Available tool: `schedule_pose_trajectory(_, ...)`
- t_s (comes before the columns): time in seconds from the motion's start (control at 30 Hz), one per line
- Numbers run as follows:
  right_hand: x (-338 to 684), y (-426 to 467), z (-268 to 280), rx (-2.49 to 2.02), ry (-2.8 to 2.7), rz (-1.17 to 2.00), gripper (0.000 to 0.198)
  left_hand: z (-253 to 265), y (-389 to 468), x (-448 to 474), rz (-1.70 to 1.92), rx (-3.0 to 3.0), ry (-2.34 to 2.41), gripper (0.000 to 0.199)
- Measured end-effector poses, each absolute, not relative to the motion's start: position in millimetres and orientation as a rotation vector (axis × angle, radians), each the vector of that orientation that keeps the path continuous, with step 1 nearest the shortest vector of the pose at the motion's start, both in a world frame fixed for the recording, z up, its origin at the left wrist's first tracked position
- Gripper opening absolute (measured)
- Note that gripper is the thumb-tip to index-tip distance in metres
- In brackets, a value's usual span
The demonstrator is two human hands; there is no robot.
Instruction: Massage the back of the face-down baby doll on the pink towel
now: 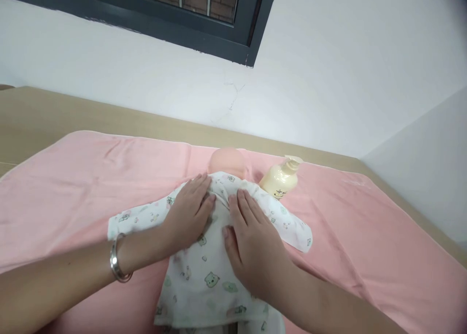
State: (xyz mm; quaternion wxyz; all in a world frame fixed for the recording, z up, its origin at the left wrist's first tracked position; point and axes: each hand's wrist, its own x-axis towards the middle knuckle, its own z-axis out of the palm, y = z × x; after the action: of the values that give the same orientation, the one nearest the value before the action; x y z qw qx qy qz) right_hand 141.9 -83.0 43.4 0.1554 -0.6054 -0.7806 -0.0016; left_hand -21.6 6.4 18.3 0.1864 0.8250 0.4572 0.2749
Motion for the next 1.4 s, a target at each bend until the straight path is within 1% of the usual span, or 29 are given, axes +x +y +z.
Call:
schedule_pose_trajectory(0.1, 151, -65, 45, -1.746, -2.207, 0.17, 0.066, 12, -11, -23, 0.843, 2.424, 1.121, 0.057)
schedule_pose_trajectory(0.17, 158, -51, 45, -1.753, -2.161, 0.231, 0.07, 9, -18, -25, 0.879, 2.458, 1.003, 0.054)
schedule_pose_trajectory(0.23, 161, -46, 45, -1.73, -2.161, 0.233, 0.069, 8, -16, -26, 0.907, 2.403, 0.993, 0.051)
schedule_pose_trajectory(0.37, 150, -66, 43, -1.742, -2.203, 0.117, 0.063, 5, -1, -24, 0.952, 2.181, 1.166, 0.051)
schedule_pose_trajectory(0.47, 143, -79, 41, -1.677, -2.278, 0.058, 0.06, -2, 0, -23, 1.02, 2.208, 1.136, 0.049)
schedule_pose_trajectory(0.57, 148, -70, 42, -1.678, -2.258, 0.152, 0.062, -9, -5, -24, 1.093, 2.336, 0.981, 0.048)
schedule_pose_trajectory(0.67, 159, -54, 42, -1.74, -2.124, 0.234, 0.067, -12, -8, -28, 1.114, 2.425, 0.863, 0.052)
schedule_pose_trajectory(0.8, 163, -50, 40, -1.661, -2.016, 0.045, 0.066, -11, -8, -33, 1.163, 2.498, 0.713, 0.056)
schedule_pose_trajectory(0.93, 161, -56, 37, -1.58, -2.22, 0.051, 0.059, -11, -7, -33, 1.195, 2.504, 0.669, 0.057)
schedule_pose_trajectory(1.07, 160, -59, 38, -1.525, -2.137, -0.112, 0.059, -12, -8, -32, 1.185, 2.489, 0.686, 0.058)
schedule_pose_trajectory(1.23, 160, -61, 44, -1.675, -2.265, 0.02, 0.061, -11, -8, -29, 1.151, 2.474, 0.744, 0.058)
schedule_pose_trajectory(1.33, 159, -61, 44, -1.683, -2.167, -0.056, 0.063, -10, -8, -28, 1.134, 2.476, 0.801, 0.058)
schedule_pose_trajectory(1.4, 158, -60, 40, -1.621, -2.171, -0.045, 0.06, -11, -7, -28, 1.119, 2.488, 0.82, 0.059)
